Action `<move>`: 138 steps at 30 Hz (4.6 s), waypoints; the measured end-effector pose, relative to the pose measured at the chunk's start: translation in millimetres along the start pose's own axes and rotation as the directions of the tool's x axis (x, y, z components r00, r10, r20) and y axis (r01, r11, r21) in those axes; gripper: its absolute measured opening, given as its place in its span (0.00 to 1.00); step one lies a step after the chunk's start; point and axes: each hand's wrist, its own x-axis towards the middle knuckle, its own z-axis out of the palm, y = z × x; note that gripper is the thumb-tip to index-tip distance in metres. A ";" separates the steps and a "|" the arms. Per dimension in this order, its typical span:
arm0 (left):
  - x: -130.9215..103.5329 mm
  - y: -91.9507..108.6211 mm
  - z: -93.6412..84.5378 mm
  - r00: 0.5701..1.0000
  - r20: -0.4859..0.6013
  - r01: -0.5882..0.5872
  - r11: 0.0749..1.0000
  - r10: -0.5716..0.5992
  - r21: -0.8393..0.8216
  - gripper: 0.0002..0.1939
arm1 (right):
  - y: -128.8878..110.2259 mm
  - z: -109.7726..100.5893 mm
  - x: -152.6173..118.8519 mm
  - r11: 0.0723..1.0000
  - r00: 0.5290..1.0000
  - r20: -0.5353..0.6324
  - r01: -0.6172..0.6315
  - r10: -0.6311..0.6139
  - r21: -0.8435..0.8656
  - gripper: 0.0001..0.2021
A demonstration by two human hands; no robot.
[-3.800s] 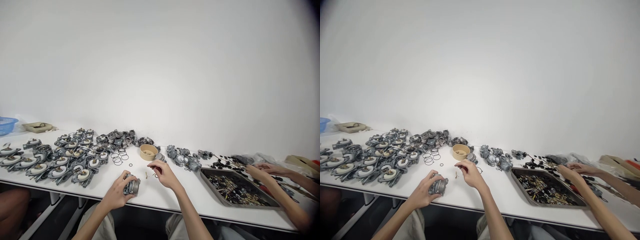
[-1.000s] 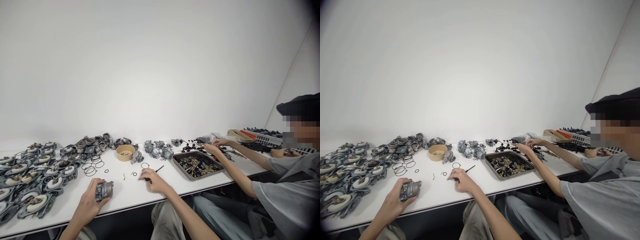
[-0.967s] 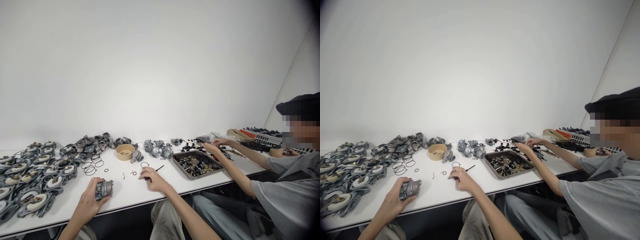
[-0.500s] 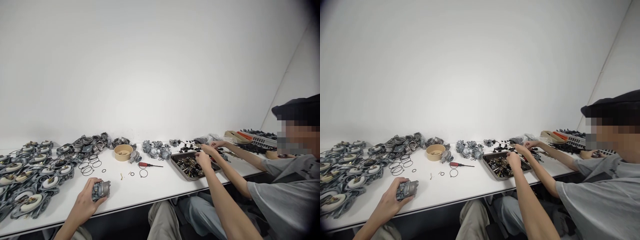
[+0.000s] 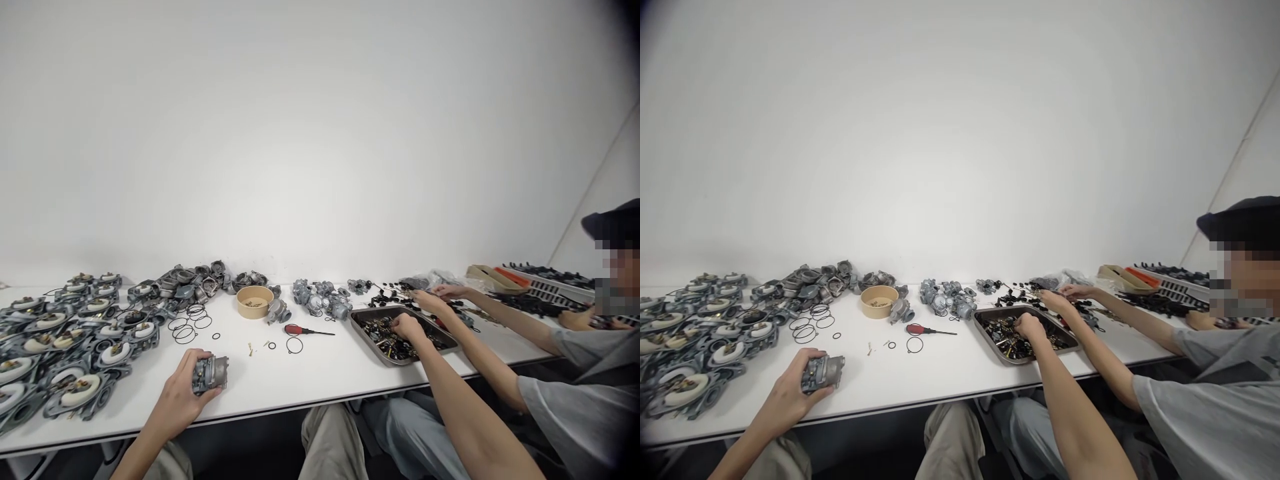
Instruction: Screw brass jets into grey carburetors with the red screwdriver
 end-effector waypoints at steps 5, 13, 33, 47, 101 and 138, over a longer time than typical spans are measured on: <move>-0.8 1.2 -0.7 0.999 0.043 0.016 1.000 -0.016 -0.015 0.21 | 2.2 -18.6 -5.5 0.989 0.998 0.031 0.054 -0.059 0.135 0.04; -1.6 1.0 0.6 0.999 0.039 0.004 0.999 -0.002 -0.040 0.22 | -99.2 -30.1 -90.7 0.759 0.914 -0.133 0.393 -0.382 0.519 0.14; -9.2 20.2 13.1 0.971 0.056 -0.228 0.971 0.232 -0.077 0.26 | -314.3 22.4 -298.3 0.324 0.647 -0.098 0.501 -0.756 0.802 0.08; -10.5 20.7 14.2 0.974 0.048 -0.216 0.972 0.220 -0.089 0.28 | -318.1 8.8 -297.9 0.351 0.527 -0.102 0.686 -0.844 0.638 0.14; -13.6 21.7 8.2 0.982 0.063 -0.177 0.984 0.177 0.009 0.23 | -256.3 64.2 -167.8 0.721 0.731 0.074 0.643 -0.678 0.260 0.16; 1.1 4.6 0.0 0.982 0.175 0.144 0.870 -0.067 -0.472 0.29 | -304.3 26.3 -243.4 0.483 0.666 0.076 0.453 -0.742 0.749 0.05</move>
